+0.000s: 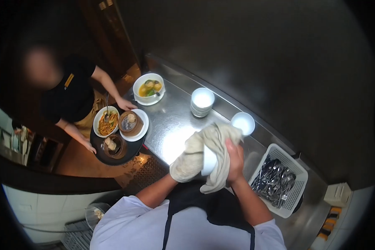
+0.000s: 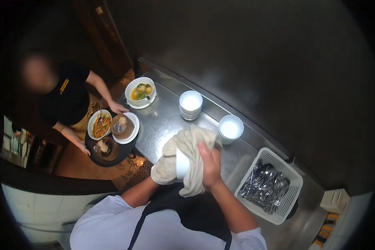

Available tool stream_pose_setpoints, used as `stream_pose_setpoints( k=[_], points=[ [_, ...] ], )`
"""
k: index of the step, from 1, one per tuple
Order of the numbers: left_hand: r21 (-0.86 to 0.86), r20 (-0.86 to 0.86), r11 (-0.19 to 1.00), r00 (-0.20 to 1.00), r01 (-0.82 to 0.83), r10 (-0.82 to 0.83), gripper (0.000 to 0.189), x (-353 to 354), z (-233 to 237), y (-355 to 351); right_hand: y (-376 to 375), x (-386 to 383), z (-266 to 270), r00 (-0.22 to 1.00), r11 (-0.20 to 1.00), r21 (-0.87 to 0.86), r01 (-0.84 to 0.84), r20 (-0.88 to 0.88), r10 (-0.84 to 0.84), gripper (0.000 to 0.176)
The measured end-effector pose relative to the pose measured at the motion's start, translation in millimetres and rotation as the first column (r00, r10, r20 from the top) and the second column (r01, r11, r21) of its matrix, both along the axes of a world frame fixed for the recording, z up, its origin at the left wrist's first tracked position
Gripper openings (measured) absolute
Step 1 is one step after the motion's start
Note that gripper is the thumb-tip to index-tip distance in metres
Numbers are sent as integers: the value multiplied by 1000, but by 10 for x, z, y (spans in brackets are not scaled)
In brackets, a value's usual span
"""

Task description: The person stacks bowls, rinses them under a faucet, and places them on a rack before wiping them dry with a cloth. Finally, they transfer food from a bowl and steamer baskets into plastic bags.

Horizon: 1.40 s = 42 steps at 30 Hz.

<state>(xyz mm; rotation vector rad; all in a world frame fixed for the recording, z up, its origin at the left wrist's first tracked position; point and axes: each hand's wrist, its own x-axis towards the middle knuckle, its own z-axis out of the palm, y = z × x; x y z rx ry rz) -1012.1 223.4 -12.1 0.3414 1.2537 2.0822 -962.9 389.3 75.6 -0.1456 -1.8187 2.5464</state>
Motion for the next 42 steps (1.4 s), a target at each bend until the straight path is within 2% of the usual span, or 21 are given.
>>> stream_pose_setpoints(
  k=[2, 3, 5, 6, 7, 9, 10, 13, 16, 19, 25, 28, 31, 32, 34, 36, 37, 39, 40, 41, 42],
  points=[
    [-226, -424, 953, 901, -202, 90, 37, -35, -265, -7, -75, -99, -536, 983, 967, 178, 183, -4, -185, 40],
    [-127, -66, 945, 954, -300, 293, 40, -9, -109, 133, -166, -151, -844, 971, 940, 243, 240, -34, -239, 40],
    [5, 63, 955, 953, -296, 295, 40, -193, -238, 84, -253, -240, -885, 965, 906, 334, 259, -123, -231, 40],
    [-267, -401, 885, 879, -380, 257, 38, -312, -530, 5, -255, -257, -800, 971, 905, 366, 218, -171, -165, 39],
    [-363, -464, 843, 862, -396, 205, 34, -560, -573, -70, -202, -213, -981, 997, 833, 548, 75, -32, -68, 37],
    [-426, -656, 746, 743, -512, 134, 31, -1077, -650, -53, -160, -114, -941, 988, 893, 424, -153, 54, 144, 33],
    [-382, -776, 701, 621, -603, 111, 30, -1283, -763, -26, -153, -82, -905, 961, 895, 352, -275, 86, 262, 32],
    [-180, -982, 514, 187, -838, -38, 28, -1772, -1075, -96, -83, -34, -895, 878, 676, 596, -434, 110, 467, 26],
    [55, -961, 437, -166, -898, -221, 30, -2169, -825, -10, 45, 19, -1099, 924, 506, 800, -322, 147, 354, 23],
    [-222, -831, 284, 28, -933, -556, 18, -2335, -399, 259, 175, 109, -1281, 985, 465, 877, -120, 46, 167, 28],
    [-264, -822, 146, 143, -954, -551, 11, -2396, -586, 498, 279, 76, -1357, 993, 256, 959, 117, -113, -29, 27],
    [-267, -811, 145, 141, -953, -567, 12, -2339, -575, 464, 292, 23, -1497, 986, 196, 967, 165, -157, -59, 28],
    [-317, -830, 103, 223, -943, -512, 12, -2236, -532, 455, 270, -118, -1519, 972, 80, 969, 235, -235, -16, 32],
    [-446, -807, 117, 342, -887, -481, 13, -2115, -392, 425, 263, -162, -1533, 974, 53, 973, 225, -225, -4, 32],
    [-669, -711, 167, 560, -724, -425, 16, -1791, -43, 362, 262, -234, -1588, 978, -6, 979, 206, -206, 15, 32],
    [-489, -871, 347, 424, -800, -250, 21, -1667, -390, 340, 306, -268, -1793, 972, -34, 973, 227, -224, 76, 28],
    [-401, -894, 538, 445, -742, -52, 25, -1574, -509, 277, 331, -277, -1893, 967, -45, 970, 239, -233, 106, 27],
    [-442, -550, 778, 820, -447, 159, 31, -1250, -487, 153, 386, -265, -2027, 966, -32, 972, 232, -226, 123, 25],
    [-402, -307, 845, 921, -353, 239, 33, -1087, -476, 91, 407, -251, -2051, 965, -25, 973, 230, -224, 134, 23],
    [-354, -37, 886, 951, -301, 308, 34, -941, -350, 29, 412, -241, -2038, 962, -39, 972, 233, -224, 155, 23],
    [-283, 114, 917, 939, -281, 323, 35, -829, -279, -16, 417, -219, -2021, 959, -54, 970, 237, -224, 173, 23]
  ],
)
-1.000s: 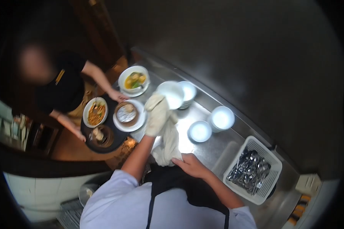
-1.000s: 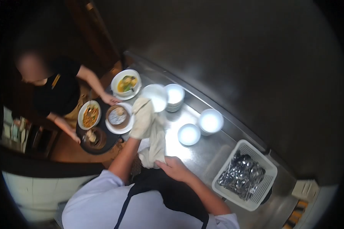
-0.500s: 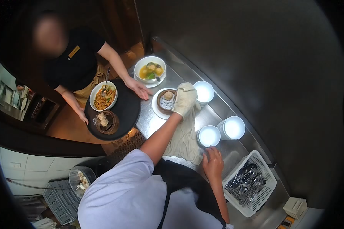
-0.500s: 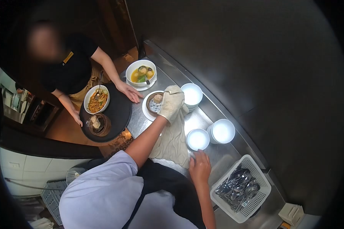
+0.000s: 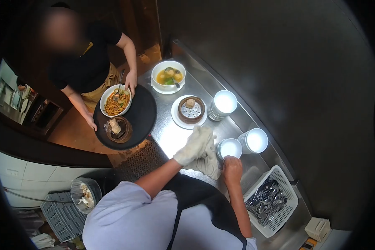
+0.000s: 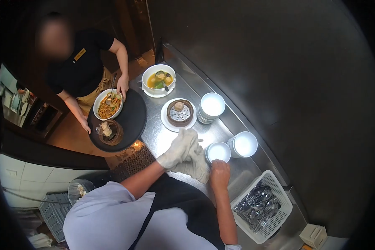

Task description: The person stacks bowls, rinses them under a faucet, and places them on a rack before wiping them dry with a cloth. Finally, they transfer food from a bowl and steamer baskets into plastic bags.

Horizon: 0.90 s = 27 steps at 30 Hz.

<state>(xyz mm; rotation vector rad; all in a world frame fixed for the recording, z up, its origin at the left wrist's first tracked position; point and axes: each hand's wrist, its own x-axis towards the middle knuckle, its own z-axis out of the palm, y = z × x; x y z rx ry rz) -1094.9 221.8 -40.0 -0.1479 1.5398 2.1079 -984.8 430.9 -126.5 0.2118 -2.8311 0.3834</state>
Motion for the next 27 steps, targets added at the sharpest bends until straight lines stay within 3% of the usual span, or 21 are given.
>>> stream_pose_setpoints(
  k=[1, 3, 6, 8, 10, 11, 13, 15, 17, 19, 22, 23, 24, 25, 26, 27],
  points=[
    [109, 124, 993, 992, -37, 24, 36, 112, 71, -45, 7, 10, 24, 1000, 1000, 19, -13, -4, 13, 23],
    [262, 132, 963, 991, -62, 28, 39, 285, 110, -89, 19, 49, 79, 999, 998, 52, -39, -18, 40, 19],
    [70, -264, 983, 954, 170, -146, 41, 406, -228, -193, 57, 142, 206, 995, 995, 83, -53, 91, 46, 13],
    [-396, -617, 900, 674, 180, -406, 37, 412, -163, -240, 104, 234, 226, 988, 994, 94, -59, 145, 45, 11],
    [-332, -525, 913, 757, 238, -389, 34, 501, -3, -251, 181, 356, 210, 988, 992, 112, -66, 146, 49, 11],
    [-22, -227, 965, 938, 262, -260, 33, 663, 401, -248, 218, 399, 230, 991, 992, 109, -64, 126, 50, 11],
    [200, -17, 960, 980, 196, -196, 31, 764, 556, -232, 274, 483, 292, 995, 993, 103, -62, 89, 53, 12],
    [43, -327, 971, 922, 235, -208, 34, 689, 217, -212, 296, 544, 366, 993, 998, 66, 9, 114, -17, 13],
    [-117, -601, 971, 764, 210, -237, 41, 608, -53, -196, 262, 573, 541, 995, 999, 6, 51, 89, -51, 13],
    [-216, -706, 967, 663, 134, -250, 47, 592, -121, -210, 239, 642, 679, 996, 995, -55, 88, 4, -88, 15],
    [-282, -690, 959, 694, 0, -203, 52, 518, 152, -230, 92, 677, 992, 978, 988, -123, 92, -175, -113, 20],
    [-660, -647, 750, 542, -47, -536, 46, 567, 232, -192, 9, 723, 1110, 963, 985, -143, 95, -239, -127, 23],
    [-872, -489, 449, 342, -193, -803, 40, 613, 314, -154, -68, 763, 1240, 967, 989, -141, 44, -241, -77, 22],
    [-933, -223, 147, 209, -328, -952, 37, 694, 440, 54, -145, 771, 1388, 970, 990, -138, -5, -242, -29, 21],
    [-864, 95, -142, 121, -483, -988, 34, 770, 555, 266, -189, 779, 1516, 970, 989, -136, -56, -242, 22, 21],
    [-674, 416, -375, 92, -636, -904, 31, 820, 612, 364, -208, 786, 1622, 967, 989, -108, -97, -247, 68, 28]
  ],
)
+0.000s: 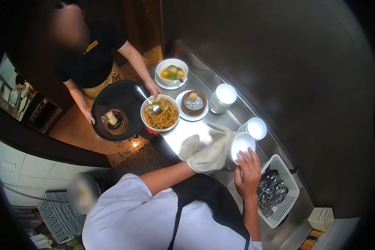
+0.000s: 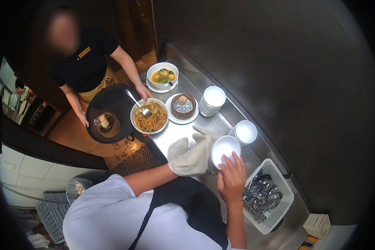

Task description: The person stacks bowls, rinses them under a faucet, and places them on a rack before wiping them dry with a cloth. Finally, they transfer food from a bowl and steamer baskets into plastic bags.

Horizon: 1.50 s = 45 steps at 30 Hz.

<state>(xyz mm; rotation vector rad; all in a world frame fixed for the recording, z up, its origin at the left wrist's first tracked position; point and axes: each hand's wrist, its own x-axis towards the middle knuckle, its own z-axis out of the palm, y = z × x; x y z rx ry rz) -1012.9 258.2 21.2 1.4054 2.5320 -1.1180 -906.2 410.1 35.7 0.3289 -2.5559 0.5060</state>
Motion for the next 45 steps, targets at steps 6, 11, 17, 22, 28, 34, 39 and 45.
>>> stream_pose_setpoints(
  k=[6, 11, 17, 22, 28, 34, 39, 45],
  points=[
    [998, 37, 62, 925, -14, -378, 33, -8, 170, -104, -138, -31, 175, 999, 670, -741, -51, -29, 43, 98],
    [-329, 97, -83, 53, -941, -994, 65, -152, 904, -154, -12, 179, -688, 827, 597, -769, 229, 477, 297, 54],
    [-217, 80, -519, 515, -827, -853, 55, -584, 298, -832, 318, 542, -479, 808, 328, -832, 448, 533, 250, 46],
    [837, 492, -209, 863, -506, -117, 51, -422, 1, -757, 413, 600, 393, 996, 357, -934, 23, 54, 76, 47],
    [569, 735, 392, 234, -723, -636, 50, 298, 628, -172, 325, 107, 526, 979, 978, -48, -205, -15, 204, 48],
    [391, 414, -43, 217, -920, -884, 51, 592, 18, -114, 21, 175, -87, 978, 872, -464, 154, 195, -69, 50],
    [412, 433, 161, 37, -897, -901, 37, 433, -694, -105, 248, 232, -248, 847, -368, -873, 319, 88, 525, 52],
    [-411, 177, 2, -82, -912, -981, 26, 182, -631, -103, 339, 633, -298, 996, 331, -939, -91, -80, 47, 54]
  ],
)
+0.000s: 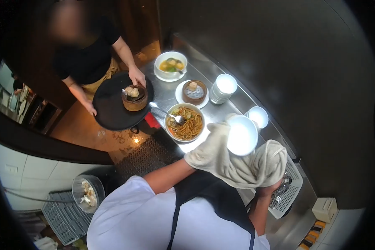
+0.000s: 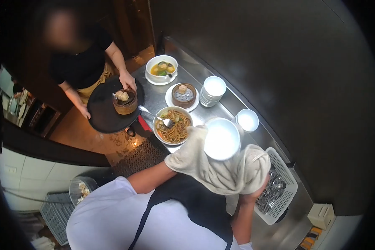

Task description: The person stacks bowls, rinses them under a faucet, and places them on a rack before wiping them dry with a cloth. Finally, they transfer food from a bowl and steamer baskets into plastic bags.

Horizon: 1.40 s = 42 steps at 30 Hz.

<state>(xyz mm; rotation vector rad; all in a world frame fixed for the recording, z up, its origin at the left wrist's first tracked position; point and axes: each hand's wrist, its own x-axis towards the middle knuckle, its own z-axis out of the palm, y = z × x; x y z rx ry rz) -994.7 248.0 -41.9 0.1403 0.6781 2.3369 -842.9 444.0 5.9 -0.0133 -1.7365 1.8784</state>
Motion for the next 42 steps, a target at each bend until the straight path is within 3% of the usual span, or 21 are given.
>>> stream_pose_setpoints(
  k=[1, 2, 3, 5, 6, 7, 8, 9, 12, 13, 14, 15, 17, 18, 22, 23, 26, 29, 32, 37, 42],
  points=[
    [-172, -284, 973, 954, -152, 99, 25, 34, 344, -110, 44, 103, -110, 976, 887, 424, 182, 28, -214, 56],
    [-317, -533, 875, 832, -365, 154, 26, 70, 688, -220, 70, 155, -179, 912, 576, 766, 284, -30, -409, 57],
    [-407, -880, 643, 467, -648, -86, 26, 20, 560, -316, -132, 84, -181, 952, 868, 418, 269, 21, -305, 58],
    [-135, -910, 420, -55, -897, -411, 29, 56, 509, -278, -544, -112, 56, 951, 657, 698, 284, -118, -286, 57],
    [-647, -408, 152, 170, -747, -897, 28, 113, 1050, -127, -640, -149, 130, 949, 518, 803, 295, -182, -258, 57],
    [-511, -755, 423, 155, -748, -637, 27, 183, 597, -23, -598, -131, -190, 984, 768, 617, 173, -74, -162, 60],
    [-272, -957, 610, 142, -744, -254, 26, 270, 139, 63, -591, -114, -178, 990, 866, 483, 128, -17, -138, 58],
    [-525, -811, 706, 533, -476, -243, 25, 338, 247, 147, -587, -109, -133, 994, 939, 333, 87, 34, -105, 56],
    [-466, -870, 723, 413, -509, -270, 30, 340, 578, 59, -542, -215, 79, 990, 988, -153, -23, 136, 44, 53],
    [-329, -927, 750, 346, -573, -143, 36, 336, 385, 97, -534, -260, 151, 983, 948, -313, -49, 151, 101, 52],
    [-355, -881, 537, 82, -765, -466, 38, 371, 195, 157, -528, -302, 198, 975, 883, -465, -69, 157, 159, 52],
    [-240, -642, 320, -98, -917, -761, 39, 423, 12, 221, -575, -354, 214, 966, 794, -592, -140, 93, 240, 54],
    [285, -401, 269, -369, -920, -839, 40, 316, 22, 127, -538, -312, -171, 957, 900, -418, 120, 290, 7, 53],
    [185, -482, 261, -319, -947, -816, 38, 291, -14, 145, -543, -291, -312, 929, 934, -280, 220, 353, -113, 52],
    [-309, -766, 287, 59, -907, -640, 30, 30, -90, 115, -703, -108, -147, 900, 998, -57, 36, 435, -8, 49],
    [-314, -738, 222, 90, -923, -669, 28, -74, -103, 72, -735, -35, -114, 875, 998, 47, 48, 480, -65, 45],
    [-273, -629, -6, 183, -962, -756, 23, -482, -110, -47, -681, 110, -178, 790, 977, 73, -199, 602, 115, 39],
    [-148, -498, -212, 258, -966, -828, 18, -1054, -2, -82, -585, 148, -355, 760, 983, 72, -168, 645, 83, 38],
    [99, -577, -346, 229, -933, -784, 12, -1668, -35, 15, -536, 112, -425, 661, 953, 147, -264, 747, 68, 39],
    [201, -437, -113, 15, -973, -899, 13, -2401, -203, 164, -507, -29, -496, 646, 894, 301, -332, 763, -17, 38],
    [126, -548, -175, 79, -977, -833, 13, -2601, -572, 357, -425, 60, -855, 753, 812, 532, -241, 630, -190, 35]
  ],
)
